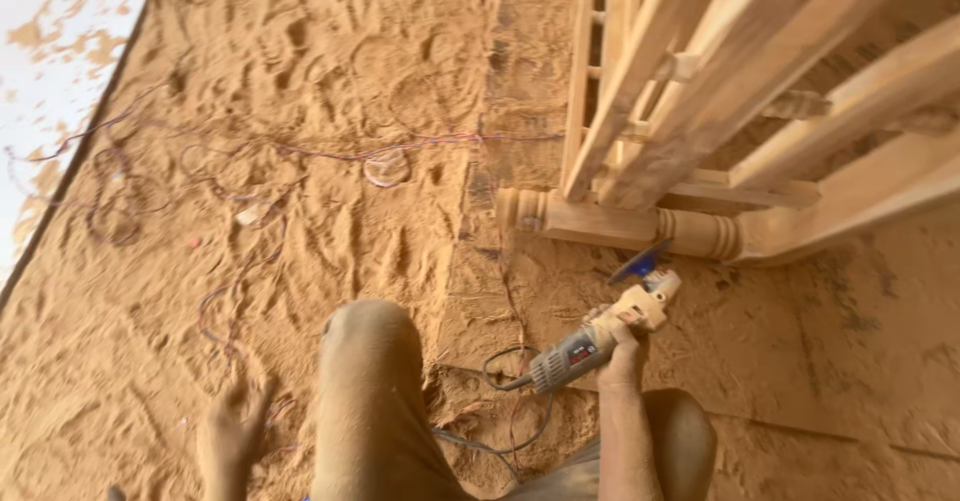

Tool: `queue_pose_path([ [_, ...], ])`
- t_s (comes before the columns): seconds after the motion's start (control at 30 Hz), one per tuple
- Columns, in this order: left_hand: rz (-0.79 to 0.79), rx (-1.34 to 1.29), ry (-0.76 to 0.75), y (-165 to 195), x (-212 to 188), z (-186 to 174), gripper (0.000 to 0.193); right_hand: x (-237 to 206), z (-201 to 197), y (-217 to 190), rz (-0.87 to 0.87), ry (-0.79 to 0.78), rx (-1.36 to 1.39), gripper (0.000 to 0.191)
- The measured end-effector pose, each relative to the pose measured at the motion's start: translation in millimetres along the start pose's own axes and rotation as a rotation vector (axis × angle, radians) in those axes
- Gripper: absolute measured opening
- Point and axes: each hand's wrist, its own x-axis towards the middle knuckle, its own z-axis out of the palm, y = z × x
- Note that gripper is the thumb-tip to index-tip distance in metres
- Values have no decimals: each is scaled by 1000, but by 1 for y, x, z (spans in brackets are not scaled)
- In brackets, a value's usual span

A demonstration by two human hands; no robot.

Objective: The person sits on the sandy ground and uses an angle grinder to sand the wooden rails and turned spindles of a chair or bed frame, moving the tool along different parts of the frame. They later handle the grinder, appearing to change or check its disc, and resume sanding.

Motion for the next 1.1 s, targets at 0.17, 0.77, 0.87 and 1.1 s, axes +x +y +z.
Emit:
queue_pose_path([
  [0.17,416,-1222,-3,181,45,-73,81,19,-21,16,-99,25,-137,53],
  [0.77,585,-2547,-878,431,-79,-71,102,2,3,-9,49,32,11,61],
  [0.87,524,-2462,-927,423,-76,-34,90,6,15,-12,42,33,13,62],
  [1.1,815,-505,-618,373,-74,93,43,-2,26,-17,-8,57,-24,61],
])
